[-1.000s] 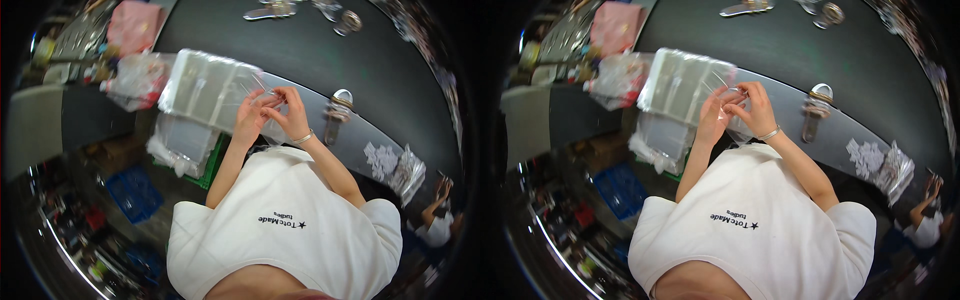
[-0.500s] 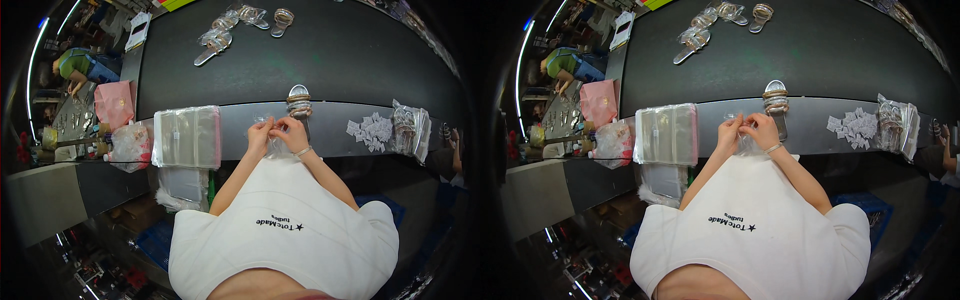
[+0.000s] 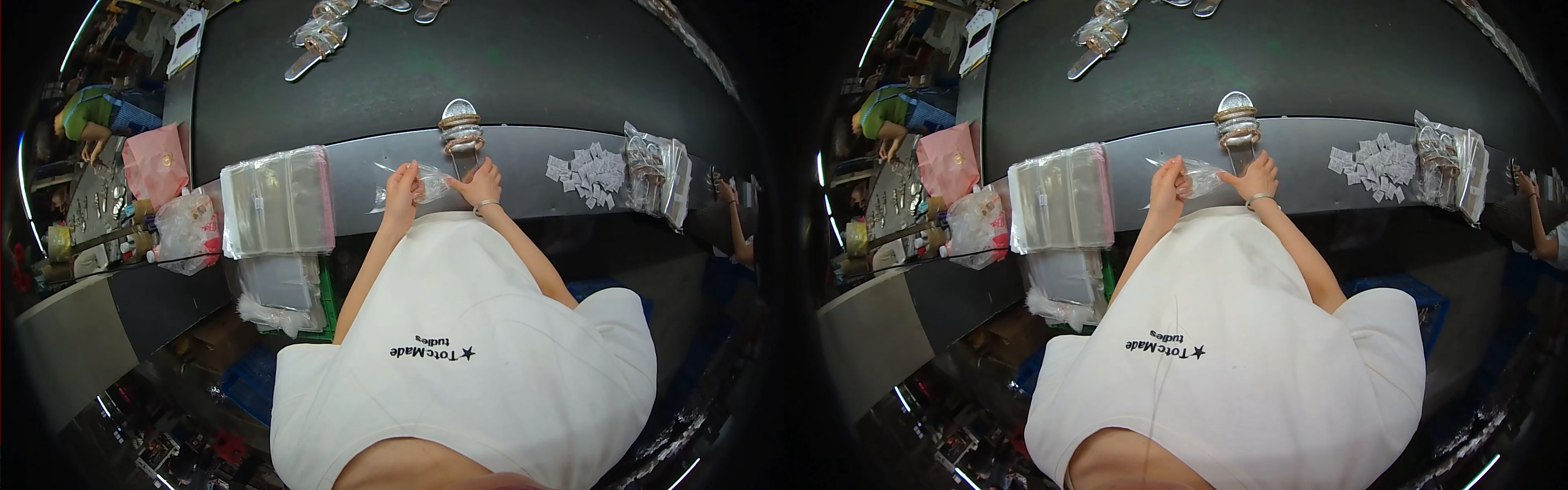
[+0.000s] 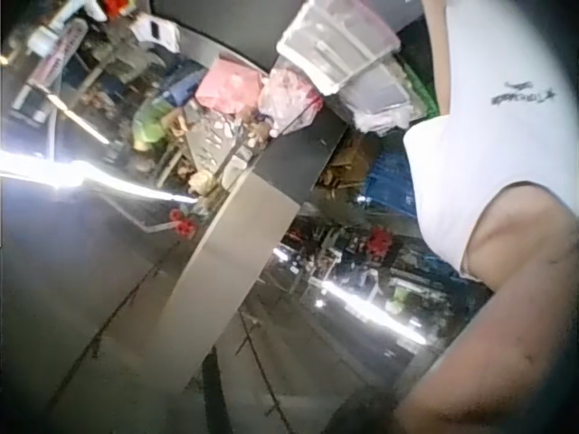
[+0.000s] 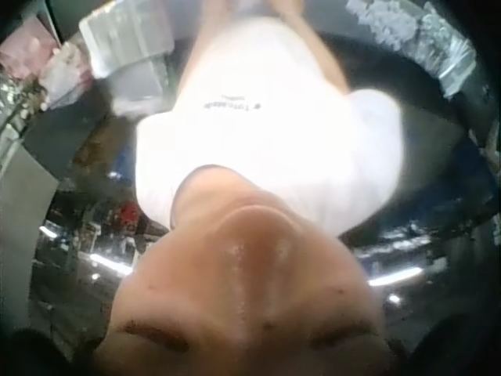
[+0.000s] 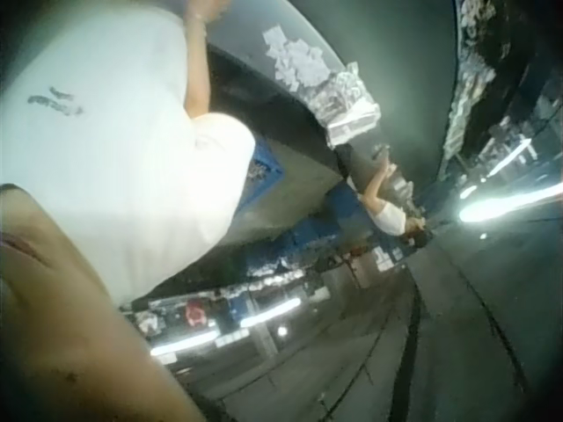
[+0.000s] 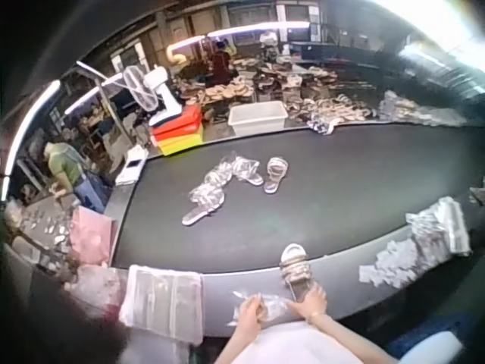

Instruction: The person retrieves clear plastic bags from a blue crate and places them on a table. They then pick up pairs of sandals, place them inside the bags, and seal them. The person repeats this process for multiple pairs of sandals, stacking the packaged items on the table.

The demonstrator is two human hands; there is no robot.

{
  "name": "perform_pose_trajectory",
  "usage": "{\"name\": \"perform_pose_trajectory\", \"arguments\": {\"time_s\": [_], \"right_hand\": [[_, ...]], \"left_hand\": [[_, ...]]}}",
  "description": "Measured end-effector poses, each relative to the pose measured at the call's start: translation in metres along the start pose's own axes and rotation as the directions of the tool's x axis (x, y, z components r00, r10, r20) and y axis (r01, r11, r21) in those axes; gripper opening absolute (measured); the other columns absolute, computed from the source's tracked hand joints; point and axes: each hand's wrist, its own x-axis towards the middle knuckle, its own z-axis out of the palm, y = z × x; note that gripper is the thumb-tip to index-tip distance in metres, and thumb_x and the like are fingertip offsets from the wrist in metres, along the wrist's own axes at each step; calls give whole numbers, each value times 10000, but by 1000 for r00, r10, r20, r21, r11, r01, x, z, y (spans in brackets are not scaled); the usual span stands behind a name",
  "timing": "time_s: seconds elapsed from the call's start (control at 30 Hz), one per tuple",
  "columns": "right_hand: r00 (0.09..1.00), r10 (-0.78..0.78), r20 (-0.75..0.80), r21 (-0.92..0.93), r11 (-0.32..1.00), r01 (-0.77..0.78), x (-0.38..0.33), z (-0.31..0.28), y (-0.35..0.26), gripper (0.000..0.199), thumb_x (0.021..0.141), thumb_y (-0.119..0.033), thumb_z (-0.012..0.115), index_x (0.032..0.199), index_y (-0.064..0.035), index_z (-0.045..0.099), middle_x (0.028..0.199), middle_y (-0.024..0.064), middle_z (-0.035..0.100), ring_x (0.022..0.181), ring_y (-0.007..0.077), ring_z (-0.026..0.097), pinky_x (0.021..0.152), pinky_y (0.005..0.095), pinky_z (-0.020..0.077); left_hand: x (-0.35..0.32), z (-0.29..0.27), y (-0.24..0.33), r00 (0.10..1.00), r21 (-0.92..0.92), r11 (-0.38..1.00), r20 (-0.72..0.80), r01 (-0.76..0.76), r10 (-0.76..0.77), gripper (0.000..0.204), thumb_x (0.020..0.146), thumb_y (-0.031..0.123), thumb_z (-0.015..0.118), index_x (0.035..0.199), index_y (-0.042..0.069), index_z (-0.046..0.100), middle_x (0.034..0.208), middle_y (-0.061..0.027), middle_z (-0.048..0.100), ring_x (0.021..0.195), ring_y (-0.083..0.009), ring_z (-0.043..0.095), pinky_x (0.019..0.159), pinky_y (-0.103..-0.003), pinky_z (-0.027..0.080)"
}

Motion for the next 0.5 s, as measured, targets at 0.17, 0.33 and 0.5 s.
{"name": "perform_pose_trajectory", "arguments": {"time_s": [0.17,0.33,0.5], "right_hand": [[990,-33,137,133,991,14,28,11,30,826,539,-465,827,1121,11,486,984,141,557,955,277,568,791,347,474],[940,-149,306,581,811,-60,32,1,42,414,653,-320,793,857,-17,600,746,58,604,711,127,524,664,274,440],[927,-346,144,816,571,86,0,-27,52,265,822,-252,671,952,-56,548,798,5,574,738,85,533,646,240,473]], "left_hand": [[31,-48,-48,981,-160,979,-120,129,-149,204,936,248,500,808,90,506,572,55,317,457,-41,276,407,-205,226],[50,-77,-62,943,-230,959,-248,167,-224,171,919,246,523,910,80,559,574,41,332,441,-47,263,382,-201,225],[66,-84,-69,917,-126,982,-355,143,-179,215,881,237,565,1003,61,584,665,25,434,438,-54,269,376,-200,235]]}}
